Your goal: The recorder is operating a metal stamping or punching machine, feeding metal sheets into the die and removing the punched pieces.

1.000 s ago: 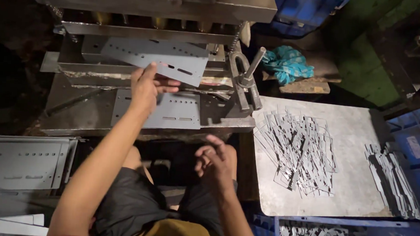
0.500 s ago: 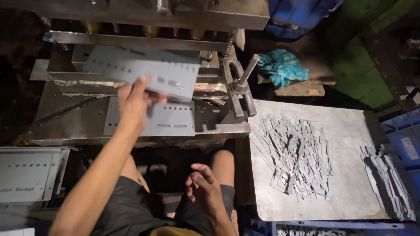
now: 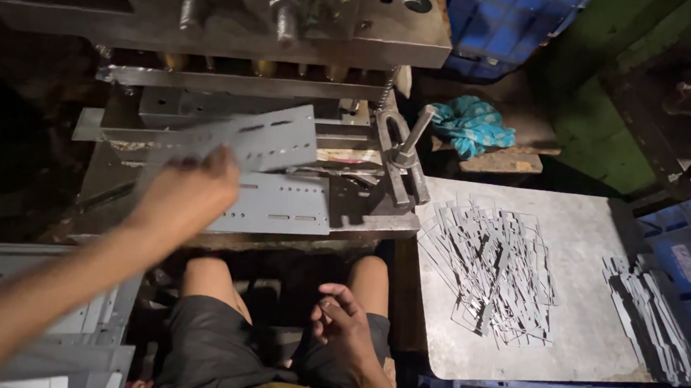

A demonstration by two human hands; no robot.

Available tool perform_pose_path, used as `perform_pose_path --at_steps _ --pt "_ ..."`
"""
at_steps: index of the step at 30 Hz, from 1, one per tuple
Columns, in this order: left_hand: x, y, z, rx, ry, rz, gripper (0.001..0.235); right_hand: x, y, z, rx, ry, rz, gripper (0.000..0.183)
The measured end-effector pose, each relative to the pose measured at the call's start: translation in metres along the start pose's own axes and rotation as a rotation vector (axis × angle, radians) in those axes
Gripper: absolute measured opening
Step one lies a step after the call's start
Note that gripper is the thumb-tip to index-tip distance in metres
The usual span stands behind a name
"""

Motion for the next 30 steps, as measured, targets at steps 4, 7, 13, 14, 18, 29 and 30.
perform_pose_path --at_steps 4,7,13,14,18,29,30 --pt "-0.032 0.045 0.023 0.069 0.104 0.156 0.047 0.002 0.001 0.015 0.024 -0.041 -0.038 0.027" --pt "-0.051 0.066 0.009 0.062 0.291 0.186 0.045 -0.004 -0.009 0.017 0.042 0.008 -0.02 0.025" --pt "-0.021 0.103 0.063 0.204 0.371 0.229 0.02 -0.017 -0.012 -0.002 0.003 -0.021 -0.016 0.026" --pt "-0.016 0.1 0.065 0.157 0.357 0.202 0.021 -0.02 -0.012 -0.004 0.024 -0.026 0.005 0.027" --pt "-0.002 0.097 0.059 -0.064 0.185 0.13 0.014 -0.024 -0.007 -0.015 0.027 -0.076 0.034 0.023" --pt "-0.058 0.055 0.03 -0.294 -0.135 0.056 0.06 -0.013 0.004 0.024 0.107 -0.102 -0.01 0.024" --pt "-0.077 0.045 0.043 -0.278 -0.422 0.096 0.069 -0.012 0.004 0.031 0.144 -0.102 -0.022 0.025"
Point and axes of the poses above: each hand's wrist, its own y-axis towards the middle knuckle, its own z-axis out of the palm, x = y × z, the point moved 7 cm from there along y, towards the middle knuckle, and after that the axes turned 4 degrees about -y, right-handed, at the moved point
